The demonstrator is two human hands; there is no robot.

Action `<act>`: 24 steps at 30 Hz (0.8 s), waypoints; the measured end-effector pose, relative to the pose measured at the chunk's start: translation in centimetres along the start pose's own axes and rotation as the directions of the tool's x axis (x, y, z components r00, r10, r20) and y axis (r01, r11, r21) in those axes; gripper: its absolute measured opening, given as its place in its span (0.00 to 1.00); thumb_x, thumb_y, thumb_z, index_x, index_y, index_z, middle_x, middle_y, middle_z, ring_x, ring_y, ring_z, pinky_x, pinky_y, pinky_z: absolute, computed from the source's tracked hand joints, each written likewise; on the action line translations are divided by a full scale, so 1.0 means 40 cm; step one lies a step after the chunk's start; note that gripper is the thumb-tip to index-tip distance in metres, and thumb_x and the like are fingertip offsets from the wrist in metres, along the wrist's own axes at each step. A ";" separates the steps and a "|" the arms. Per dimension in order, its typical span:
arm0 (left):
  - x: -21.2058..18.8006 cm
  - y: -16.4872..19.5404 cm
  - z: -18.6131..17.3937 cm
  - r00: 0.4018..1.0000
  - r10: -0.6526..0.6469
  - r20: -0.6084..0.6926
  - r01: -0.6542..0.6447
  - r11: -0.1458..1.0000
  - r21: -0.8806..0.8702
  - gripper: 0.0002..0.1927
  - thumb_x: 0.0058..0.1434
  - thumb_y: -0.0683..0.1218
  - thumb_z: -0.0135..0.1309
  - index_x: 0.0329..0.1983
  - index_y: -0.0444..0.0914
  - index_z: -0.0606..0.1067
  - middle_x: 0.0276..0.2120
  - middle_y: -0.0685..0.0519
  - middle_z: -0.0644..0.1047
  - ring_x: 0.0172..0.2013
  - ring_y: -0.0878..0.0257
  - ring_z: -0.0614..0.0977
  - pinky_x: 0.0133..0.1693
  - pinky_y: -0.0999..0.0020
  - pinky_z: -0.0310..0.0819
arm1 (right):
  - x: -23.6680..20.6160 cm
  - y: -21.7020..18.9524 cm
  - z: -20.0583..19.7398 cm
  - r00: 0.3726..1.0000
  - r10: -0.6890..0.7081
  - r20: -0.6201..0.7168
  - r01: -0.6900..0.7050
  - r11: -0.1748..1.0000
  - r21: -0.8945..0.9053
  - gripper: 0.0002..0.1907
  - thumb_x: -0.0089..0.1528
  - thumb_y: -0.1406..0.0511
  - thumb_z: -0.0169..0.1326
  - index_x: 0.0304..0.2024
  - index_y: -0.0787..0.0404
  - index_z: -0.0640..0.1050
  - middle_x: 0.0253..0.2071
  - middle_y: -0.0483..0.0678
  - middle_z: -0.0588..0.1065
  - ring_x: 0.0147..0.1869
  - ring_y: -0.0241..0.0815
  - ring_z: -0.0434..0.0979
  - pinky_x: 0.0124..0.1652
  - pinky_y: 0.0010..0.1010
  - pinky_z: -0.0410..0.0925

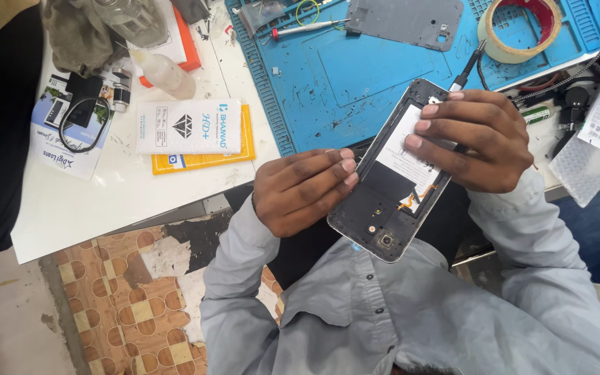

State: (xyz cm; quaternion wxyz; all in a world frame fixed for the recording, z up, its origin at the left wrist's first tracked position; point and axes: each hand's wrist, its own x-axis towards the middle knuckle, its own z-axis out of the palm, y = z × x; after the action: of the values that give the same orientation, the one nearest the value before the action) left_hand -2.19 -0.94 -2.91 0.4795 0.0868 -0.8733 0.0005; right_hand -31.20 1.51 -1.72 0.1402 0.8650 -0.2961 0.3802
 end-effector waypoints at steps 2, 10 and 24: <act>-0.005 -0.005 0.000 1.000 0.015 0.023 -0.015 1.000 0.008 0.11 0.63 0.33 0.67 0.47 0.31 0.81 0.51 0.48 0.78 0.52 0.54 0.83 0.53 0.62 0.87 | 0.001 0.001 0.001 1.000 0.008 -0.002 -0.008 1.000 0.018 0.11 0.59 0.70 0.68 0.44 0.54 0.85 0.46 0.44 0.78 0.55 0.45 0.80 0.54 0.43 0.74; -0.025 0.006 0.066 0.598 -0.797 0.084 0.650 0.421 -0.633 0.18 0.71 0.44 0.55 0.63 0.35 0.72 0.54 0.49 0.81 0.52 0.58 0.86 0.55 0.66 0.83 | -0.012 0.001 0.005 1.000 -0.029 0.008 0.030 0.979 -0.204 0.12 0.63 0.68 0.67 0.49 0.54 0.86 0.50 0.42 0.75 0.55 0.43 0.76 0.53 0.39 0.70; -0.005 -0.006 0.061 0.330 -0.803 0.495 0.655 -0.183 -0.733 0.27 0.66 0.40 0.60 0.66 0.28 0.68 0.45 0.44 0.84 0.44 0.66 0.85 0.48 0.71 0.83 | -0.076 0.018 0.055 0.992 -0.042 0.122 0.087 0.915 -0.393 0.15 0.69 0.66 0.64 0.58 0.49 0.88 0.58 0.36 0.75 0.58 0.38 0.70 0.59 0.37 0.61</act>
State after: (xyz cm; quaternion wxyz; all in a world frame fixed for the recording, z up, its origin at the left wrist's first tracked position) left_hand -4.09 -1.36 -4.41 0.4126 0.3109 -0.4701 -0.7156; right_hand -32.01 1.14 -5.45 0.3086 0.8476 -0.3457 0.2584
